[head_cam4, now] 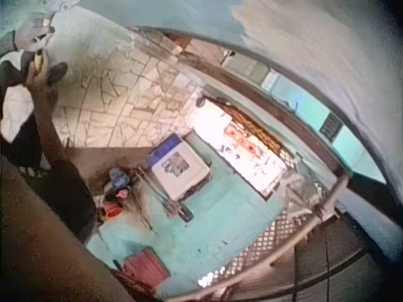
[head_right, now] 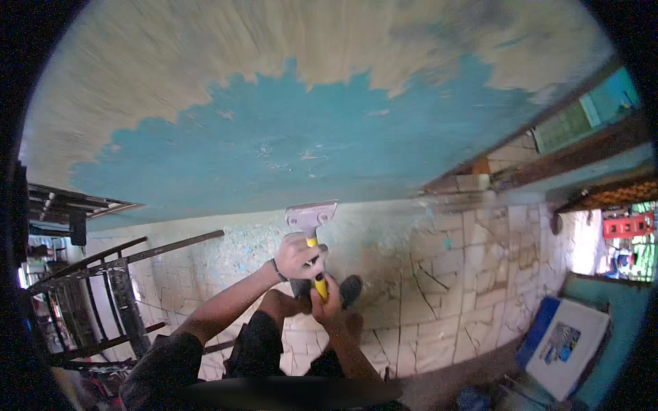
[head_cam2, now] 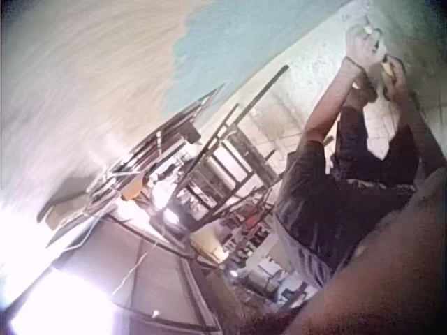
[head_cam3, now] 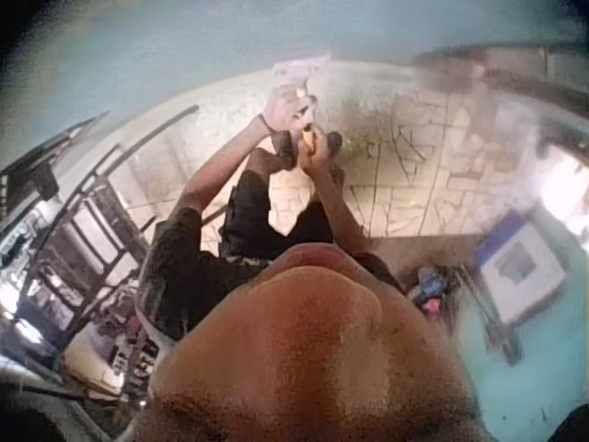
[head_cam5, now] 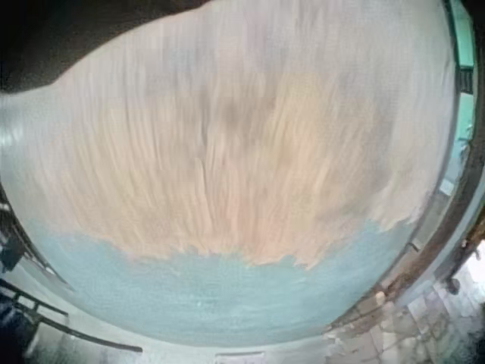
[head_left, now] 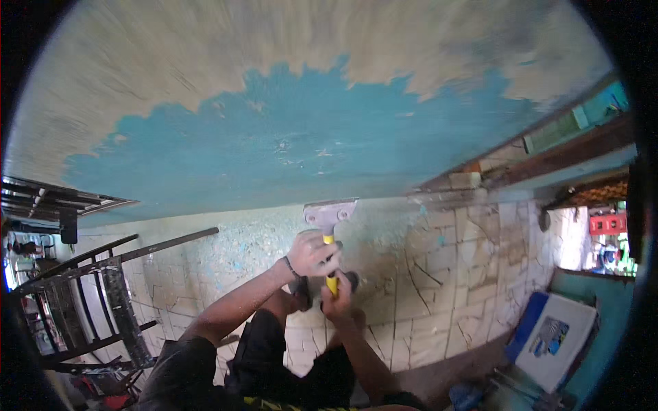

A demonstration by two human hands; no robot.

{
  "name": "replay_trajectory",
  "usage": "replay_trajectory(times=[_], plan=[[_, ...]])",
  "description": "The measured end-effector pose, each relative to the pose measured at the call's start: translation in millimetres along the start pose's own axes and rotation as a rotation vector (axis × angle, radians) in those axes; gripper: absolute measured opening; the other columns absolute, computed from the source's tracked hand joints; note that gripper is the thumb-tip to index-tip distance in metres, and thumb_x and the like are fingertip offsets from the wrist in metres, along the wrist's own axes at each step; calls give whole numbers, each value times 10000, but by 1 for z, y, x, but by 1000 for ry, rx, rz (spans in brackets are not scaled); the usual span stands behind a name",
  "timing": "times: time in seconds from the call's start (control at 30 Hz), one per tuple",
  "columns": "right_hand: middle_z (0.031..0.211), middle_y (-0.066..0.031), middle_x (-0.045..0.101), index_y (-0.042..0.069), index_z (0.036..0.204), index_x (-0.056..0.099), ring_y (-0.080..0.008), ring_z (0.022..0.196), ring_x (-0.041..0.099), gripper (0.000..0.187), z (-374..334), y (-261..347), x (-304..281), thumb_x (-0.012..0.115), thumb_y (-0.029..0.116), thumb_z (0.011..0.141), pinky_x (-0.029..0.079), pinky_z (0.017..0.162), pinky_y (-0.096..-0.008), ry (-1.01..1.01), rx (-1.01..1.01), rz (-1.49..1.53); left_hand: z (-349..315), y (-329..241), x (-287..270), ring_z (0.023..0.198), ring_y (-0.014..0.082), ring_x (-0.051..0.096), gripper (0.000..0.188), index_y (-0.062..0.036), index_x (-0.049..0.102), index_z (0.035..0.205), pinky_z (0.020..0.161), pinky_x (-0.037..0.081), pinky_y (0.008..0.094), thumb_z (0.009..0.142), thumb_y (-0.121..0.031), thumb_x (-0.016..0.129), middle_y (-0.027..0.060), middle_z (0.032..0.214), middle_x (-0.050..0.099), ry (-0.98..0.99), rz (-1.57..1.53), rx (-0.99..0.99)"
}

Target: The person scrapes peeling paint off a wall using a handheld metal scraper.

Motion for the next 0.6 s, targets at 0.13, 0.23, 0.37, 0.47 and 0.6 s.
replay_trajectory(times=[0.13,0.23,0.37,0.47,0.6], plan=[[1133,-282,722,-106,1410,547,-398,944,734,545,16,-121,33,734,149,967,590,874,-461,-136,-25,291,-13,52,42,563,176,602,212,-111,789,979,495,459,327,804,-218,838,-8,682,612,-66,128,232],[1134,-279,730,-105,1378,570,-381,919,739,522,47,-164,51,723,137,942,593,843,-462,-245,-247,270,-19,73,57,540,99,521,185,-159,814,977,469,364,270,824,-250,863,-81,650,526,-200,368,358],[1145,-257,738,-107,1396,565,-325,916,749,501,89,-205,71,684,143,979,602,828,-415,-257,-264,209,-25,83,78,605,112,518,218,-135,813,1043,520,413,278,853,-241,823,-65,698,484,-293,536,692],[1132,-239,742,-109,1421,558,-279,905,743,503,99,-222,69,666,136,995,597,834,-394,-213,-252,323,-28,86,101,694,148,556,233,-115,808,1061,655,500,308,885,-258,755,-26,762,488,-152,470,1037],[1167,-247,745,-113,1459,551,-265,916,749,516,91,-261,80,653,108,1005,597,833,-380,-76,-179,368,-16,80,147,751,210,560,168,-115,687,823,756,532,389,899,-262,711,36,818,515,142,310,1095]])
Point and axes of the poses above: each hand's wrist, its own z-axis towards the middle knuckle, its own x-axis out of the palm, y = z × x, the point moved 10 cm from there along z, towards the middle knuckle
